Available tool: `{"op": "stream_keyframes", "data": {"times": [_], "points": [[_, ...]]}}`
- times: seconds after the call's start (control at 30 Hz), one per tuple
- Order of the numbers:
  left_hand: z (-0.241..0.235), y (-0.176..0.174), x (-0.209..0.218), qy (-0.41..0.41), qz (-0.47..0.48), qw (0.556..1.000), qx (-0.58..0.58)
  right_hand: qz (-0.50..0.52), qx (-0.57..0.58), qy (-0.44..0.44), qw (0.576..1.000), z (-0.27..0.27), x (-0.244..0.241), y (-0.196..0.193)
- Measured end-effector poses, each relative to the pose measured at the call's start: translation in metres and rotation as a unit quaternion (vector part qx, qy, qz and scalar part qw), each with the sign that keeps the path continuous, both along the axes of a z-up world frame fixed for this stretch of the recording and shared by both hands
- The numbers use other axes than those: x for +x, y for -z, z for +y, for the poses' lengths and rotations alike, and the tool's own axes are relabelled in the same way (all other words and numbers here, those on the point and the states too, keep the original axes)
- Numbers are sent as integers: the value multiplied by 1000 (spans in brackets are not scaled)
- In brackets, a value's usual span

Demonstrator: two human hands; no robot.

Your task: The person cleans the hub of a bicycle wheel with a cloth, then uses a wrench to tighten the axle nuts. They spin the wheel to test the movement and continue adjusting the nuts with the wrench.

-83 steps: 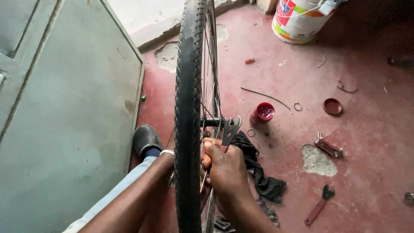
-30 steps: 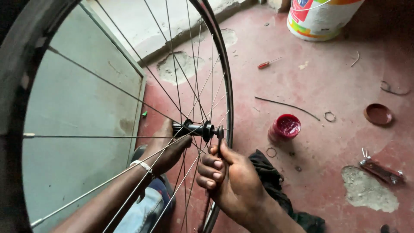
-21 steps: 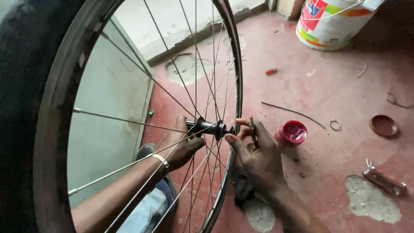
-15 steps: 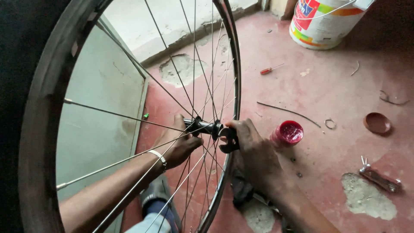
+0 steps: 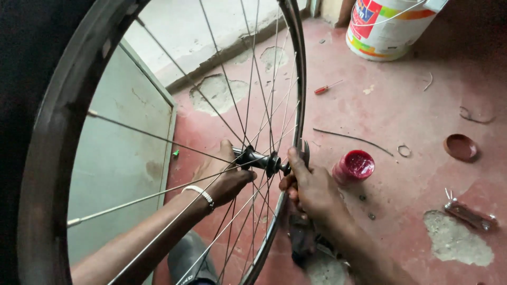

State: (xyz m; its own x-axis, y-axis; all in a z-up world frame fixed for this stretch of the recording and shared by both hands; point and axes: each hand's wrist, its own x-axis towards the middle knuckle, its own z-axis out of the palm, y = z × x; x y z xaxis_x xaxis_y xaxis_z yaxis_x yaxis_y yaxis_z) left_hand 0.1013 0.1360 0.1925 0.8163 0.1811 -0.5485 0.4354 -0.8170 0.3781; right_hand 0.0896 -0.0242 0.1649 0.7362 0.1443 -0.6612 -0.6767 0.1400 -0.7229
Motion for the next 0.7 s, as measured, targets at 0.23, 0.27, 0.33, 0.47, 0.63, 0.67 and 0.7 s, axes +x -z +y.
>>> {"op": "stream_keyframes", "data": {"times": [0.23, 0.27, 0.33, 0.47, 0.63, 0.67, 0.7], "points": [[-12, 16, 39, 7, -20, 998, -51, -481, -421, -180, 748, -37, 12, 33], [-19, 10, 43, 10, -7, 999, -46, -524, -421, -179, 718, -40, 15, 35], [-20, 14, 52, 52, -12, 998, -12, -521, -425, -186, 716, -43, 19, 38], [-26, 7, 54, 111, -13, 993, 40, -294, -398, -134, 859, -35, 19, 33], [-24, 5, 48, 72, -22, 997, 1, 58, 201, 70, 975, -17, 11, 17], [-23, 5, 47, 63, -14, 998, -5, -16, 8, 51, 999, -16, 9, 15], [-22, 4, 48, 63, -13, 998, -4, -15, 9, 51, 999, -17, 8, 11]]}}
